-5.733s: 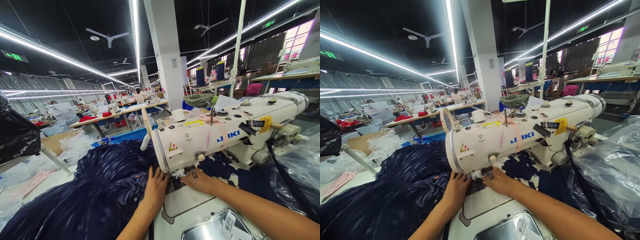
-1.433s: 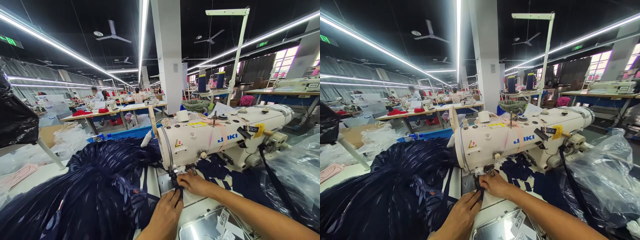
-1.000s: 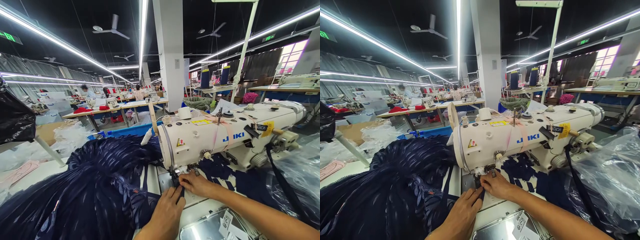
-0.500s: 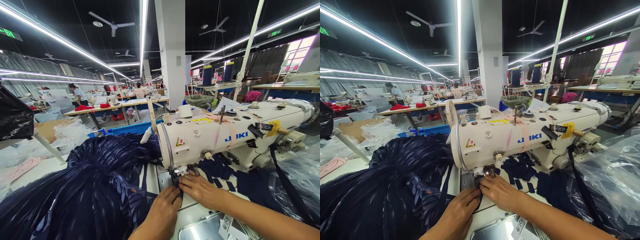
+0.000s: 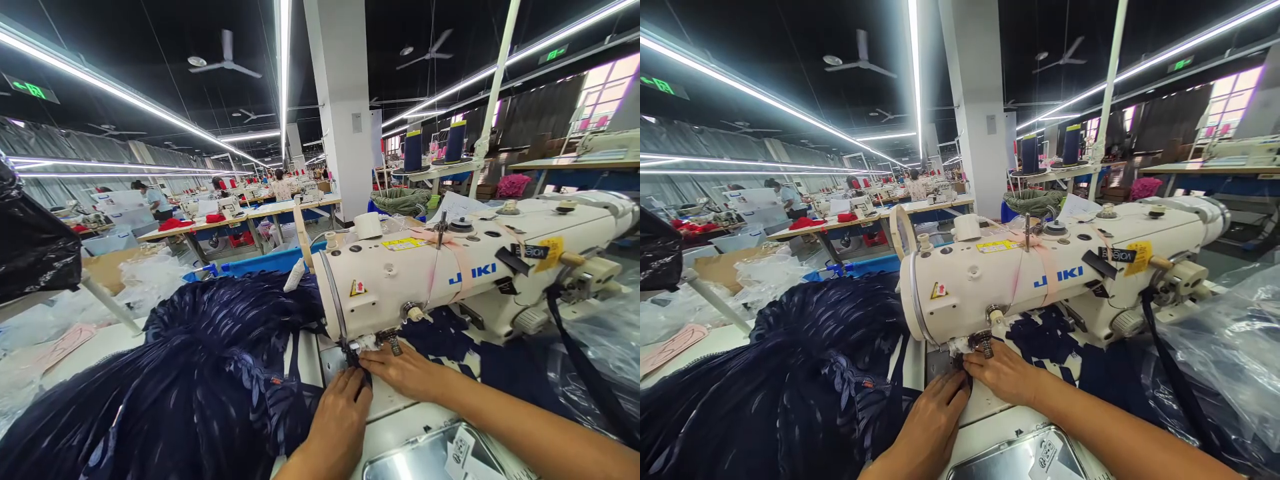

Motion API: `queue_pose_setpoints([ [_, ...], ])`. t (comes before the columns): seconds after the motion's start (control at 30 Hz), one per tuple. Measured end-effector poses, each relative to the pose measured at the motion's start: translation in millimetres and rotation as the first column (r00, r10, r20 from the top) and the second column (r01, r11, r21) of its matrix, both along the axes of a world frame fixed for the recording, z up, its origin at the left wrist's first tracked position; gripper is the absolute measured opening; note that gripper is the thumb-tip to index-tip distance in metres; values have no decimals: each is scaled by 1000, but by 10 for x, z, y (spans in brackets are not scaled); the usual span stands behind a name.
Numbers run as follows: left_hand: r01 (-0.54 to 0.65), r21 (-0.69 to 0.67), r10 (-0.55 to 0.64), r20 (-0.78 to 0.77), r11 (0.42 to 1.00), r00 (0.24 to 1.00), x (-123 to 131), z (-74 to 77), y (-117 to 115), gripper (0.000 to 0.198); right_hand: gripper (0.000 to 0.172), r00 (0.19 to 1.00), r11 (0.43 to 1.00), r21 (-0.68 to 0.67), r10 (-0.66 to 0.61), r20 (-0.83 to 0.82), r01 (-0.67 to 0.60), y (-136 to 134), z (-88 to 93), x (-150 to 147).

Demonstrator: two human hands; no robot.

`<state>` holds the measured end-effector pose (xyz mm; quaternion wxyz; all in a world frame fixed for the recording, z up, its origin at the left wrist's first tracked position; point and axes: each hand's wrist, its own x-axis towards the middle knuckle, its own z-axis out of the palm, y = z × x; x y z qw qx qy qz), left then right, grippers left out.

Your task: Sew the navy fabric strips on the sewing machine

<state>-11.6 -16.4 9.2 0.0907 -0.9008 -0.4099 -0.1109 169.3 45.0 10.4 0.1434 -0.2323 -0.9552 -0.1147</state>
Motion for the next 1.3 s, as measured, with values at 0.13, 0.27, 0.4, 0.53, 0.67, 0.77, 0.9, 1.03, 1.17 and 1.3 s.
queue_pose_setpoints([
  [0.13, -5, 17, 5, 12, 1000, 1000, 18, -41, 26, 39, 39, 1000, 1000, 2, -1, 7, 1, 6, -11, -7],
  [0.27, -17, 16, 17, 6, 1000, 1000, 30, -45, 38, 41, 41, 1000, 1000, 10, -14, 7, 14, 11, -48, 1],
  [0.4, -32, 21, 32, 7, 999, 999, 44, -48, 58, 40, 44, 999, 999, 21, -36, 7, 36, 6, -43, 2],
  [0.53, -27, 71, 26, 18, 997, 999, 57, -58, 83, 40, 45, 998, 997, 29, -65, 9, 65, -4, -16, -15],
  [0.67, -34, 122, 32, 21, 992, 999, 63, -45, 101, 42, 39, 996, 996, 18, -85, 12, 84, -18, 21, -41],
  [0.77, -42, 138, 38, 29, 990, 999, 69, -22, 120, 41, 34, 996, 996, 16, -91, -11, 91, -35, 69, -61],
  [0.9, -44, 137, 38, 48, 990, 998, 75, -27, 144, 41, 32, 993, 993, 32, -115, -14, 116, -45, 114, -82],
  [1.03, -39, 151, 32, 49, 988, 998, 49, -71, 135, 42, 31, 991, 991, 36, -133, 13, 132, -41, 118, -93],
  [1.17, 16, 75, -21, 67, 997, 998, -60, -6, 113, 47, 27, 982, 982, 13, -190, -9, 190, -55, 113, -91],
  [1.3, 43, -90, -27, 171, 995, 985, -200, 201, 143, 47, 22, 987, 988, -58, -149, -66, 145, -97, 98, -89],
])
